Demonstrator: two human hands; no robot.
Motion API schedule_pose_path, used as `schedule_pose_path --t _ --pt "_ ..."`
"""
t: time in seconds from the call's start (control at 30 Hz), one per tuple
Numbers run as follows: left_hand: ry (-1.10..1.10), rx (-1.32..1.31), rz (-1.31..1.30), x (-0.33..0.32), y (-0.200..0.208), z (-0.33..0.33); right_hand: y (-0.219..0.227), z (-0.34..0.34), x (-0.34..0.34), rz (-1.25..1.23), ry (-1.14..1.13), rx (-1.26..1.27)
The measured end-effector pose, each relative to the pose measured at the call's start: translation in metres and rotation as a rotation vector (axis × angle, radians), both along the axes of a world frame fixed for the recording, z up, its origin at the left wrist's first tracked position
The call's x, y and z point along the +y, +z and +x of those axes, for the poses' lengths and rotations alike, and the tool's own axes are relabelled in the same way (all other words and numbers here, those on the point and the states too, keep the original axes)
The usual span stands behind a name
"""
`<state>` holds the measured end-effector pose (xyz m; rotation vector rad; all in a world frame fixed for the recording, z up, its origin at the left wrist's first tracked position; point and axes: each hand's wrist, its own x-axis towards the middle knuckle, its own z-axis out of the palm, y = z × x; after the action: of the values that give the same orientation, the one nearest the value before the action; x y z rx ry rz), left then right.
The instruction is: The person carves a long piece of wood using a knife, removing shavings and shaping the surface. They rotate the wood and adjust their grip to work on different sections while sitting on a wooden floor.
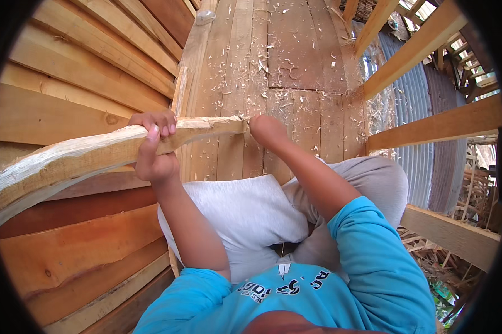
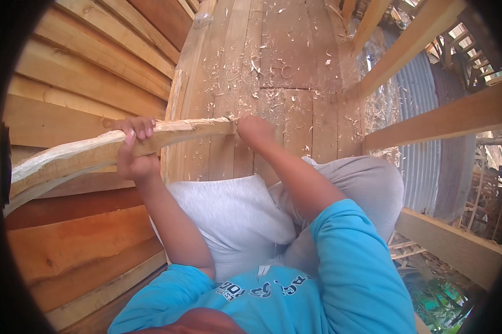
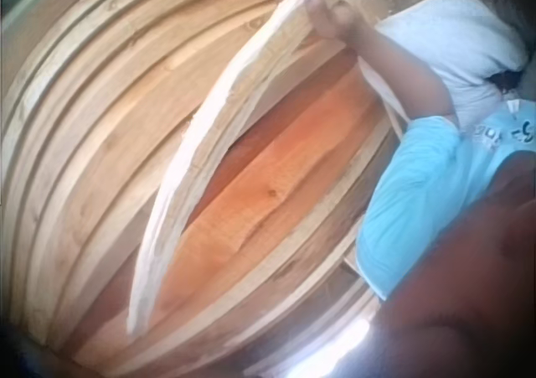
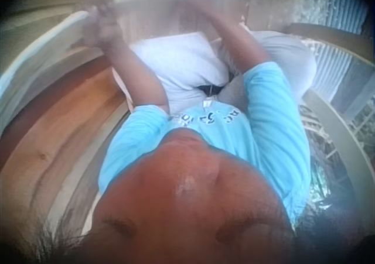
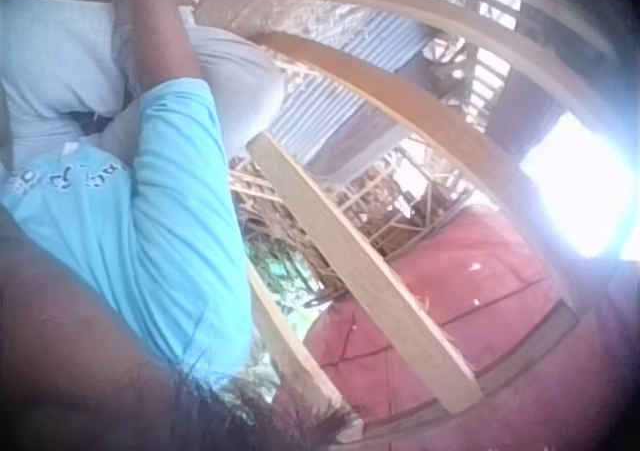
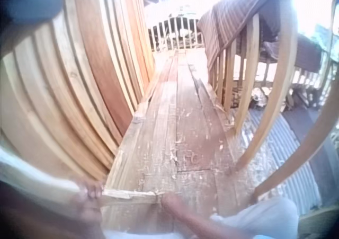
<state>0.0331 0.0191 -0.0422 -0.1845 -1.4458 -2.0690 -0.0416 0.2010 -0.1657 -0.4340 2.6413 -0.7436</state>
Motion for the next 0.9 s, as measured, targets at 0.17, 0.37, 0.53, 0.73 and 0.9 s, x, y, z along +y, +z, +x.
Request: schedule_pose_path --t 0.17,0.37,0.53,0.73,0.9 --pt "0.038 -0.009 -0.014 0.001 0.000 0.003 0.016 0.003 -0.013 -0.106 -0.071 -0.024" --pt "0.034 -0.034 -0.019 -0.002 0.001 0.003 0.029 0.000 -0.013 -0.060 -0.057 -0.069" --pt "-0.043 -0.016 -0.061 0.002 0.001 0.000 -0.010 0.000 0.002 0.031 -0.056 -0.019" --pt "-0.008 -0.034 -0.072 0.001 0.001 0.003 -0.021 -0.003 -0.005 0.083 -0.057 -0.020" --pt "-0.022 -0.046 -0.061 0.000 0.003 0.003 -0.029 -0.005 -0.006 0.082 -0.211 0.061"
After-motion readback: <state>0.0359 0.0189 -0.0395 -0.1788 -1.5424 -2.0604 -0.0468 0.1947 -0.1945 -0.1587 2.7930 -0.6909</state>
